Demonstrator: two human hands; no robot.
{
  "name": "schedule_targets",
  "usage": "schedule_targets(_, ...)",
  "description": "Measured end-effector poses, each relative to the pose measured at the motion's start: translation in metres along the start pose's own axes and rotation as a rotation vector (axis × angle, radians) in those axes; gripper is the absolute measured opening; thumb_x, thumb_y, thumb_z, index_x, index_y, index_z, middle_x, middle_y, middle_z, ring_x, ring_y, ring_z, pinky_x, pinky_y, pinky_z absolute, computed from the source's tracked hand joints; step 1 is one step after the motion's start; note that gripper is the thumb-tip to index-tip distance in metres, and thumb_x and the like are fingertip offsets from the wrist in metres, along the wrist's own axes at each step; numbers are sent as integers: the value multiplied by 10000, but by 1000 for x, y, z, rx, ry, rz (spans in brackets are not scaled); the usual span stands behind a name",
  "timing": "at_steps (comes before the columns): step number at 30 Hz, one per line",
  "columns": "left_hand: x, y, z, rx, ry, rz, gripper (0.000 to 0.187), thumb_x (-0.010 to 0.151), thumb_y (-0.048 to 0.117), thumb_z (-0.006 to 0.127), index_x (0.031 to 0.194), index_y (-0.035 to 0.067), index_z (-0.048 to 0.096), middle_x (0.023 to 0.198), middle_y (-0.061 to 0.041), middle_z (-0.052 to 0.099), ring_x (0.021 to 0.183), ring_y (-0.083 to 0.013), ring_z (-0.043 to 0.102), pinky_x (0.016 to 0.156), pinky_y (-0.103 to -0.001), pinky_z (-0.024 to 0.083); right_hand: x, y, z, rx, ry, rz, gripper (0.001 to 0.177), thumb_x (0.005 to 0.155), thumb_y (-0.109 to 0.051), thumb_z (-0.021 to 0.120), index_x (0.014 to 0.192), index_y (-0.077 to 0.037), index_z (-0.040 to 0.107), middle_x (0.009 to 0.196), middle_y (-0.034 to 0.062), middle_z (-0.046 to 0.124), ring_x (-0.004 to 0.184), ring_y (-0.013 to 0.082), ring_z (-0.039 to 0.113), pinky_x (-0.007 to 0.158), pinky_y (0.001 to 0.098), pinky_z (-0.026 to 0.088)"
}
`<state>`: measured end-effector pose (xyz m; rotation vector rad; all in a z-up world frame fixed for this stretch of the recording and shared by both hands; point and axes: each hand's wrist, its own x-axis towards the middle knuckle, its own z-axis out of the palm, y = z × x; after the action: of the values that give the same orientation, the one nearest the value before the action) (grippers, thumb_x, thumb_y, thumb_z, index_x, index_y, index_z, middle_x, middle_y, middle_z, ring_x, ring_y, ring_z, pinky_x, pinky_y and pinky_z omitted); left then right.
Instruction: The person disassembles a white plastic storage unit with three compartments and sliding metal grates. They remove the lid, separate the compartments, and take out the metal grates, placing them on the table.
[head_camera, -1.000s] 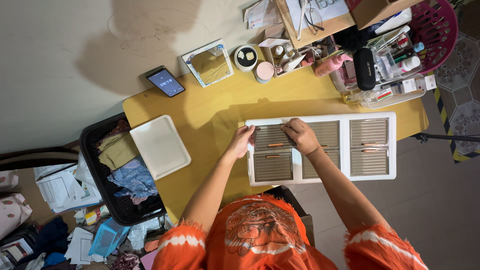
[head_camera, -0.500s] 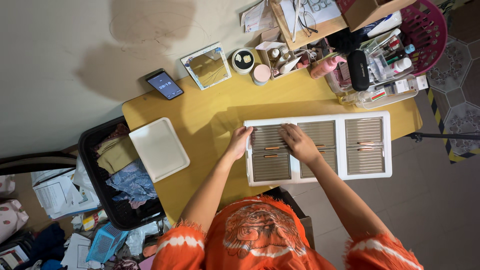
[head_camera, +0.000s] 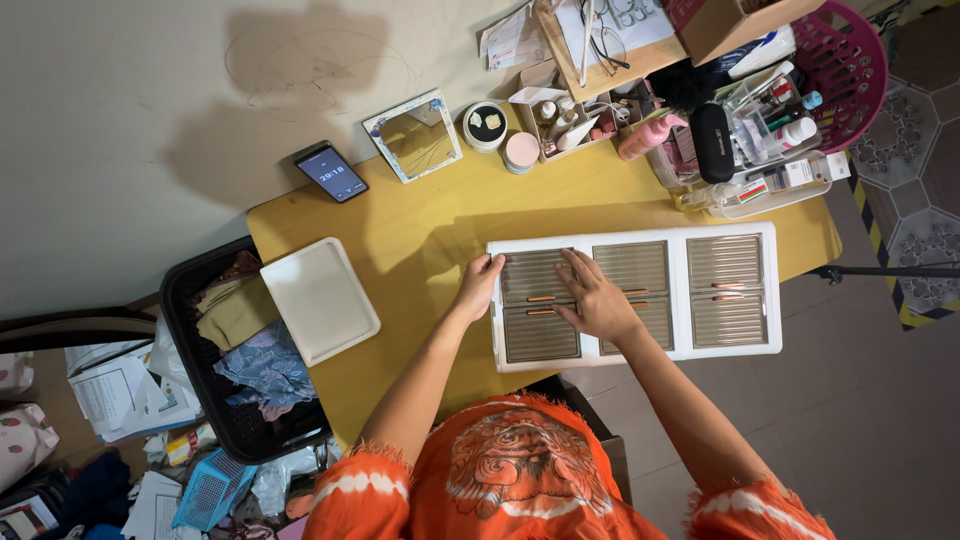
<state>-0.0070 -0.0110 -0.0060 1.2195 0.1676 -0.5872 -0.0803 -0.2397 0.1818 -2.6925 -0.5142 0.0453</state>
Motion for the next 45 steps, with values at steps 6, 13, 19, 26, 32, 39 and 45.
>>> schedule_targets(6,-6,7,3,126,54,20,264,1051,235,624,944,-5,654,807,37,549,742,-70,425,657,-268,399,-1,-2,-2,49,-6,11,652,784,-272,806,1325,42,622,1526,249,434,1434,404,398,1110,454,446)
schedule_targets(13,-50,29,27,206,129,74,277,1046,223,640,951,-32,689,731,9,610,631,-81,475,572,-279,410,-3,-9,-2,105,45,61,558,786,-233,793,1282,-6,676,1547,222,426,1432,403,414,1119,458,439)
schedule_targets(19,-64,37,40,172,167,167,265,1025,214,618,981,-36,694,777,-29,722,655,-85,643,605,-279,528,-6,-15,3,105,91,95,507,817,-195,773,1290,-33,689,1566,215,432,1435,398,424,1130,459,432)
schedule_targets(26,-55,44,39,204,212,173,263,1041,183,635,1011,-66,715,796,-95,724,662,-124,641,600,-302,527,-15,-14,9,153,205,191,558,828,-246,783,1331,-38,661,1546,237,447,1412,446,427,1114,470,417)
schedule_targets(32,-51,81,47,69,155,86,248,1027,177,593,1034,-62,659,839,-138,750,691,-202,753,630,-342,629,-34,-1,1,107,367,301,625,857,-286,788,1395,-28,602,1563,249,446,1434,464,435,1176,514,380)
schedule_targets(39,-51,159,69,295,107,178,228,1042,149,613,996,-68,668,811,-160,724,663,-220,698,597,-346,581,-34,21,-26,109,443,366,826,821,-412,837,1477,-23,520,1606,274,382,1441,476,394,1176,544,370)
schedule_targets(45,-62,233,100,456,-21,280,170,1008,115,607,983,-47,654,781,-109,745,669,-184,761,588,-320,604,-28,32,-60,106,476,347,1045,713,-497,899,1525,-2,466,1606,297,363,1479,493,347,1197,574,330)
